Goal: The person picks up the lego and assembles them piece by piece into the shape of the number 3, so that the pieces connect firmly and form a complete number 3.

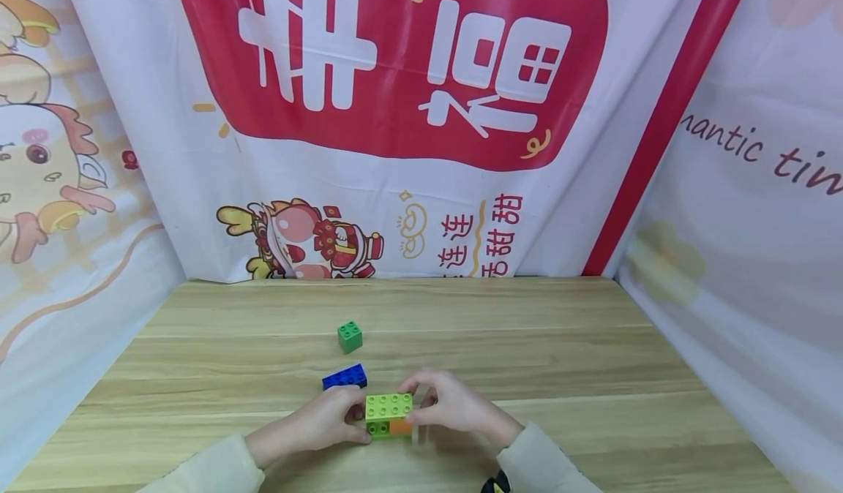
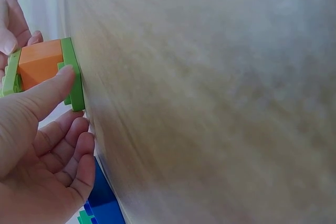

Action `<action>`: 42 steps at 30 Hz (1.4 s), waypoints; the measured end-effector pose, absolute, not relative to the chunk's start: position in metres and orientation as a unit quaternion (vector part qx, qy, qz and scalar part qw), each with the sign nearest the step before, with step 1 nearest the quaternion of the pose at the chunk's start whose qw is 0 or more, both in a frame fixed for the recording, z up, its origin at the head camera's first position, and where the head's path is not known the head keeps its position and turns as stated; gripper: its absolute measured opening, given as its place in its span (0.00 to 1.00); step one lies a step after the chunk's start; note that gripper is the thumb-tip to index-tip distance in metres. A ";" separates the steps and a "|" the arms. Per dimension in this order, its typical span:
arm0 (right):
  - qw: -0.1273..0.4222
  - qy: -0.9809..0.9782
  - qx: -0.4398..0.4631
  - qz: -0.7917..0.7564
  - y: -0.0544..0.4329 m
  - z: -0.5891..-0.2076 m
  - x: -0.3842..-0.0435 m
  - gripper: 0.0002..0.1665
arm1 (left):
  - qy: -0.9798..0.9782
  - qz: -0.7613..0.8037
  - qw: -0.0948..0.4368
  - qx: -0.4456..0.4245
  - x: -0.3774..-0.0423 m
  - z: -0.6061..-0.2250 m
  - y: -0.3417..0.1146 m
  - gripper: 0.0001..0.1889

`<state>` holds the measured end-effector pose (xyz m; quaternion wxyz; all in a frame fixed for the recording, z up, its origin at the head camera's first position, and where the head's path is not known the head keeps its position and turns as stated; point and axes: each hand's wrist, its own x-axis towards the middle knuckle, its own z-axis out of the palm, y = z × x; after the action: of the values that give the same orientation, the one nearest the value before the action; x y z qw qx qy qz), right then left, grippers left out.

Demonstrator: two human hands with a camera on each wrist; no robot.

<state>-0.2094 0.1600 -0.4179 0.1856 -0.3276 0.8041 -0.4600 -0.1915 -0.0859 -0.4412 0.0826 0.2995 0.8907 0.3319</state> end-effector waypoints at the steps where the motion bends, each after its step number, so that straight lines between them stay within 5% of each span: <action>1: 0.187 0.803 -0.327 -0.462 0.160 -0.418 -0.209 0.19 | 0.891 0.332 0.083 0.299 -0.191 -0.441 -0.086 0.11; 25: 0.193 0.801 -0.326 -0.464 0.162 -0.418 -0.210 0.20 | 0.891 0.325 0.096 0.303 -0.190 -0.437 -0.089 0.13; 42: 0.193 0.807 -0.323 -0.456 0.162 -0.414 -0.209 0.19 | 0.891 0.321 0.042 0.317 -0.197 -0.409 -0.094 0.15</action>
<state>-0.2088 0.1616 -0.4139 0.1926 -0.3229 0.8068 -0.4557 -0.1967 -0.0940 -0.4092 0.0422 0.3172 0.8915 0.3208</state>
